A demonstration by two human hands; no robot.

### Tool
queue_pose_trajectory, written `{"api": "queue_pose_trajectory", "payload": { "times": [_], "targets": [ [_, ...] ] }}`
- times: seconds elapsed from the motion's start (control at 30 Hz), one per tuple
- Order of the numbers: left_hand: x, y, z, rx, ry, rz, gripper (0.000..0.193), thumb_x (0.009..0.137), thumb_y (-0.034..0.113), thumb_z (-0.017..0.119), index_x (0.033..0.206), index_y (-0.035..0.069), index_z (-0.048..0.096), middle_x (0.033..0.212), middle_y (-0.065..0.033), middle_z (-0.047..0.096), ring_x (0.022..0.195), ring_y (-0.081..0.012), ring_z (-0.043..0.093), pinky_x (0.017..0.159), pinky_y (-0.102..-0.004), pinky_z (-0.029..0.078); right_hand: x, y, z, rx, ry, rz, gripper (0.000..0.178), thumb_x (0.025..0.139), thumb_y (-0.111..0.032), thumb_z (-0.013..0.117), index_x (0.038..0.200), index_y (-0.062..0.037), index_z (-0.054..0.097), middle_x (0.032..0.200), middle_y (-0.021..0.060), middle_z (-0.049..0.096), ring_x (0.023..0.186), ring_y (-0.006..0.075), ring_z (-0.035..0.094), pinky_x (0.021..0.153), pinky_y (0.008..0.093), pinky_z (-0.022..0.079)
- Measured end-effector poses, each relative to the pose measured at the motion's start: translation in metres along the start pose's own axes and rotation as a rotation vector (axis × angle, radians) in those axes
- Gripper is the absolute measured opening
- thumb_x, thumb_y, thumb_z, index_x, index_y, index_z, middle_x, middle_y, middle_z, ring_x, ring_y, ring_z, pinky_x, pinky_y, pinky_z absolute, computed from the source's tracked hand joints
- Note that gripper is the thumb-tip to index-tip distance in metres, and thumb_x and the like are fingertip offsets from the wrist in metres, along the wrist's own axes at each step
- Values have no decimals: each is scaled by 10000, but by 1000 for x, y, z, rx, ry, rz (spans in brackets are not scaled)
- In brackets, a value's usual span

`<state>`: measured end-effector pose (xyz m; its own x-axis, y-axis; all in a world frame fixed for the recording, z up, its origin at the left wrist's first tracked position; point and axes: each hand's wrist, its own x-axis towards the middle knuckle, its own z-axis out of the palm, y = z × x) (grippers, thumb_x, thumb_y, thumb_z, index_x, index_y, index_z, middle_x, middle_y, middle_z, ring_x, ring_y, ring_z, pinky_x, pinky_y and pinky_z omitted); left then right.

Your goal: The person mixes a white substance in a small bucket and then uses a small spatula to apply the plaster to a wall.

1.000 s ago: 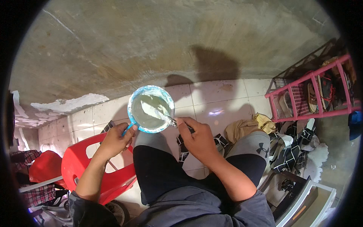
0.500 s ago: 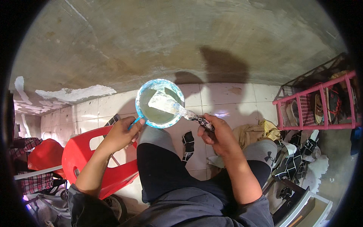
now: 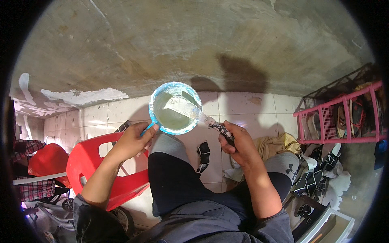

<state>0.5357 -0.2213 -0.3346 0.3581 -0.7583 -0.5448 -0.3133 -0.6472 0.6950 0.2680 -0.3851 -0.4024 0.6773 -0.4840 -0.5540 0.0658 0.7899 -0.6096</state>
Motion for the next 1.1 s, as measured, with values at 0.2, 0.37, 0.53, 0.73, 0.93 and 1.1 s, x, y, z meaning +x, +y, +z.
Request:
{"api": "queue_pose_trajectory", "payload": {
  "times": [0.2,0.37,0.53,0.73,0.93,1.1],
  "targets": [
    [-3,7,-4,-57,3,-28,540,967,524,549,796,13,575,545,-18,499,437,-109,481,432,-289,396,5,6,-3,89,-83,36,245,1011,-274,499,962,-40,551,645,58,578,393,69,339,394,216,282],
    [7,-4,-5,-49,47,9,537,982,504,534,880,-20,601,541,0,481,397,-71,427,385,-240,348,10,7,-12,244,-158,69,255,1016,-301,493,977,-61,569,655,41,604,384,64,351,386,207,270],
    [7,-4,-5,-118,71,6,520,982,490,545,863,-14,594,547,0,472,389,-75,412,379,-243,333,11,1,-16,325,-163,8,295,1024,-329,476,971,-61,588,644,30,605,375,61,354,376,205,253],
    [5,0,-6,-201,42,-28,508,982,486,547,867,-8,585,554,4,467,386,-70,400,375,-241,317,14,6,-23,236,-219,-7,333,1034,-341,446,1064,-40,584,636,17,586,377,57,358,375,200,257],
    [3,7,-8,-335,48,-78,509,977,493,552,899,-10,574,568,-3,461,399,-79,396,377,-245,321,13,-2,-18,213,-99,-77,371,1039,-319,433,1208,-15,563,666,9,567,404,50,363,386,191,267],
    [8,-3,-13,-435,162,-38,528,969,509,555,912,-15,567,579,-7,462,373,-71,378,355,-226,300,25,-12,-34,142,-25,-143,330,1036,-291,444,1180,-23,569,678,6,535,429,64,328,420,203,256]
  ]
}}
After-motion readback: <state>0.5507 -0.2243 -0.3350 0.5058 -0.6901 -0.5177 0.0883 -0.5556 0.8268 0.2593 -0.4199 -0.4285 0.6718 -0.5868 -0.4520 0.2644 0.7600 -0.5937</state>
